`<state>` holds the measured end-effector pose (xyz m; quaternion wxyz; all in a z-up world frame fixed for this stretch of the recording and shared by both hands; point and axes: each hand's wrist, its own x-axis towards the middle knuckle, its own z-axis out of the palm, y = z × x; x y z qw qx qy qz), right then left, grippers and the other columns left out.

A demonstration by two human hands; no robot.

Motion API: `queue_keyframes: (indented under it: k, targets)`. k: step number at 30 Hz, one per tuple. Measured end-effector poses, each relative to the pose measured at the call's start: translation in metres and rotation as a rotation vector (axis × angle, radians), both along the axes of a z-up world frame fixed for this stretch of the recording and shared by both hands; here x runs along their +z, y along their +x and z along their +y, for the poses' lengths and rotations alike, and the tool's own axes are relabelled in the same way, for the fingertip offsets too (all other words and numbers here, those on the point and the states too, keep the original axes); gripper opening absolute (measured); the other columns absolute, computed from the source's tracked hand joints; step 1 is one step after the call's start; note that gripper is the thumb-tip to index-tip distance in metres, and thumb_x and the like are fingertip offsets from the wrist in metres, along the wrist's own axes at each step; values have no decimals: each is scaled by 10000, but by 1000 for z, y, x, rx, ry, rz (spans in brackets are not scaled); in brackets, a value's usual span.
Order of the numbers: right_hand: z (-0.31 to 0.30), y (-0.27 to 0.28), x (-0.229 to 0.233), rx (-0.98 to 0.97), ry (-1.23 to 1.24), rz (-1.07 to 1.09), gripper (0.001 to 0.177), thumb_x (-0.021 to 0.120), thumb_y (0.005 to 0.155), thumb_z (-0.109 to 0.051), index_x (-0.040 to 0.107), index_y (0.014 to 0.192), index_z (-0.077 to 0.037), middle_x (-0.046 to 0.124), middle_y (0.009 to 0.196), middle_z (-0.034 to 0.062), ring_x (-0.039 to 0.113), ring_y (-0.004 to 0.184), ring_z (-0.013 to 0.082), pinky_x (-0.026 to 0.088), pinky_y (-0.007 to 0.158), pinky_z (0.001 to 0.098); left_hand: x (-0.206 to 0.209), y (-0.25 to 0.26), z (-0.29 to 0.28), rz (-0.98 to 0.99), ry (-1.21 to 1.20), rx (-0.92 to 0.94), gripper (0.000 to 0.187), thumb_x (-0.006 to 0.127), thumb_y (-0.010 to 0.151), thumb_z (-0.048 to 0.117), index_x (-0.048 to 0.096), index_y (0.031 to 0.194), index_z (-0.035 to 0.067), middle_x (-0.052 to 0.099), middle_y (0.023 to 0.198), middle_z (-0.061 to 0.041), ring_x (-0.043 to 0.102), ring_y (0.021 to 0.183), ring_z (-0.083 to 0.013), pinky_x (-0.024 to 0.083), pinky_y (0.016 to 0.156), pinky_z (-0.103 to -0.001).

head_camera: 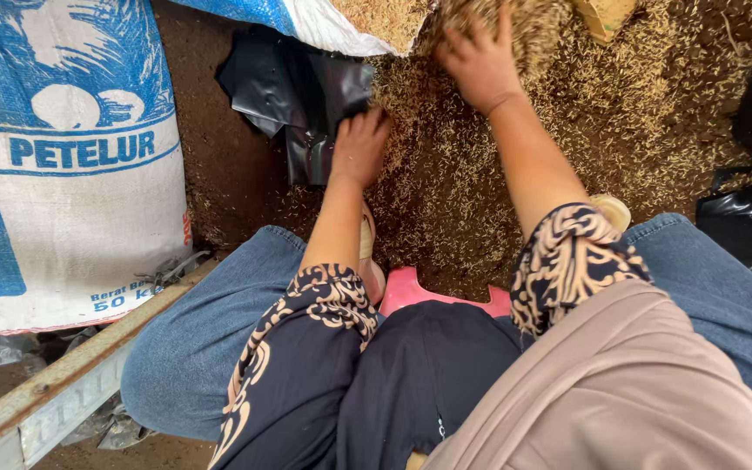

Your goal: The person scoops grains from a large sack using a scoop and fills black plastic bags. The person then places the filled bags aside and repeats the process.

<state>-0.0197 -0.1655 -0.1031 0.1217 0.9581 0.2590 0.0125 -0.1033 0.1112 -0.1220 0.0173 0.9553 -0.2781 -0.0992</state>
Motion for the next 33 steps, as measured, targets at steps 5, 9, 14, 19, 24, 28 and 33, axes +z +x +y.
queue_keyframes:
  k: [5,9,14,19,24,28,33]
  targets:
    - [17,-16,31,-6,201,92,419,608,996,-128,647,1404,-215,511,1613,76,345,1556,295,188,1210,688,5,28,27,20,-135,255,572,669,908,51,577,1451,207,393,1625,-63,438,1408,-309,355,1164,-470]
    - [73,-86,6,370,239,428,495,598,901,-263,577,1378,-133,451,1570,123,323,1490,297,177,1187,668,12,35,39,80,-183,293,578,724,868,151,534,1413,183,419,1549,-97,422,1371,-361,355,1107,-524]
    - [110,-111,-28,441,141,298,625,532,949,-305,418,1546,-162,343,1647,75,217,1553,288,120,1230,624,5,44,38,67,-288,350,709,673,851,45,439,1513,145,454,1530,-140,494,1335,-379,454,1074,-463]
    - [117,-54,-23,299,-108,395,626,481,983,-407,317,1572,-274,256,1664,50,137,1547,327,57,1194,668,0,47,40,74,-197,424,739,630,867,-7,441,1548,208,474,1535,-146,525,1322,-376,477,1056,-451]
    - [70,-9,-20,123,-97,286,562,564,973,-289,454,1523,-321,358,1625,49,201,1529,336,53,1160,733,6,34,35,65,-69,374,777,751,861,292,356,1529,269,384,1555,-140,436,1361,-378,427,1060,-551]
    - [29,14,-13,-146,10,181,383,574,988,-222,641,1358,-292,410,1630,76,225,1558,345,14,1151,745,13,23,22,90,81,466,1067,823,754,333,138,1572,288,241,1607,-147,322,1408,-380,397,1042,-615]
    - [-3,10,12,-225,369,87,336,552,1054,-280,642,1361,-179,437,1597,175,235,1534,440,1,1144,743,18,22,17,171,-9,649,1182,806,760,83,22,1622,283,232,1651,-158,343,1419,-417,490,957,-527]
